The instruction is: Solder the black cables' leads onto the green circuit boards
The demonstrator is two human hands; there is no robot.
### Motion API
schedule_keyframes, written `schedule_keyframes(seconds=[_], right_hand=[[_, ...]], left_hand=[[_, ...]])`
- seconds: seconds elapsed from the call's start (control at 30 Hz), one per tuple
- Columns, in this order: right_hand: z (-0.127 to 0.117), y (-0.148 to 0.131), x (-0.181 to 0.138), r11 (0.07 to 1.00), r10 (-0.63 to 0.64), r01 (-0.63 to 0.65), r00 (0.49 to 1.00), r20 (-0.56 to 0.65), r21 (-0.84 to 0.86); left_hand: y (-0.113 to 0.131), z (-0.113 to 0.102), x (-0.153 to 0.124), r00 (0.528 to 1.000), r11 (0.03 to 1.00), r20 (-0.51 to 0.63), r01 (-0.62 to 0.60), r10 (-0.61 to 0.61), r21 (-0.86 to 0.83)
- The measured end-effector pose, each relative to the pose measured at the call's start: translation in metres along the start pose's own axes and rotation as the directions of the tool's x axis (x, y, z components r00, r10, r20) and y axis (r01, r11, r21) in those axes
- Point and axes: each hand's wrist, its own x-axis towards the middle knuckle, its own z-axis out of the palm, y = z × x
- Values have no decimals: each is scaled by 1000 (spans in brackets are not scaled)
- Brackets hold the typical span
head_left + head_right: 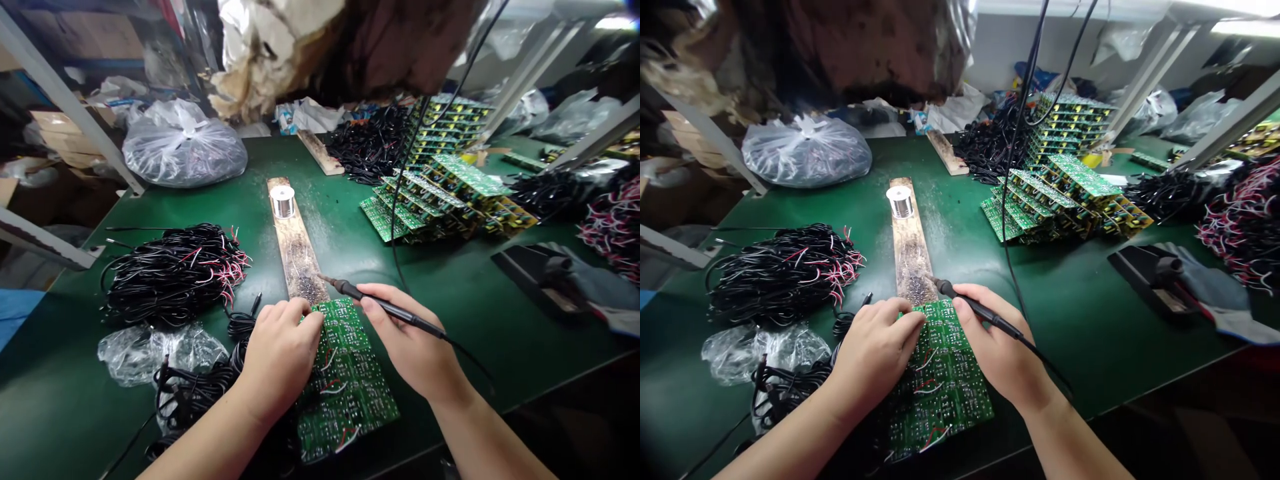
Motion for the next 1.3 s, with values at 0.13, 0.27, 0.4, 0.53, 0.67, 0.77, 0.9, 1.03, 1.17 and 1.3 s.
schedule_keyframes(seconds=[0.13,0.27,0.4,0.53,0.67,0.77,0.9,1.03,1.17,1.3], right_hand=[[-17,4,-14,998,60,-59,998,-28,9],[-30,9,-27,994,107,-106,993,-50,27],[-39,13,-37,983,164,-160,986,-34,94],[-46,17,-45,966,223,-220,975,-8,136],[-51,22,-52,937,284,-285,958,35,201],[-53,23,-54,917,313,-316,948,54,245],[-53,25,-53,897,340,-353,936,95,266],[-50,28,-53,888,341,-359,933,113,287],[-45,31,-52,884,332,-357,934,133,302],[-44,32,-51,882,330,-360,933,147,305]], left_hand=[[-1,0,-1,1000,1000,0,-24,24,2],[2,0,-1,998,997,18,-65,64,34],[3,3,0,997,998,46,-67,68,-20],[1,5,0,999,995,21,-43,45,-93],[-2,7,1,998,987,44,-37,45,-158],[-3,7,2,996,982,70,-39,52,-185],[-3,7,3,996,982,71,-36,50,-183],[-2,7,3,997,987,57,-45,54,-155],[-2,7,2,997,991,59,-48,56,-128],[-1,6,2,996,992,74,-48,56,-115]])
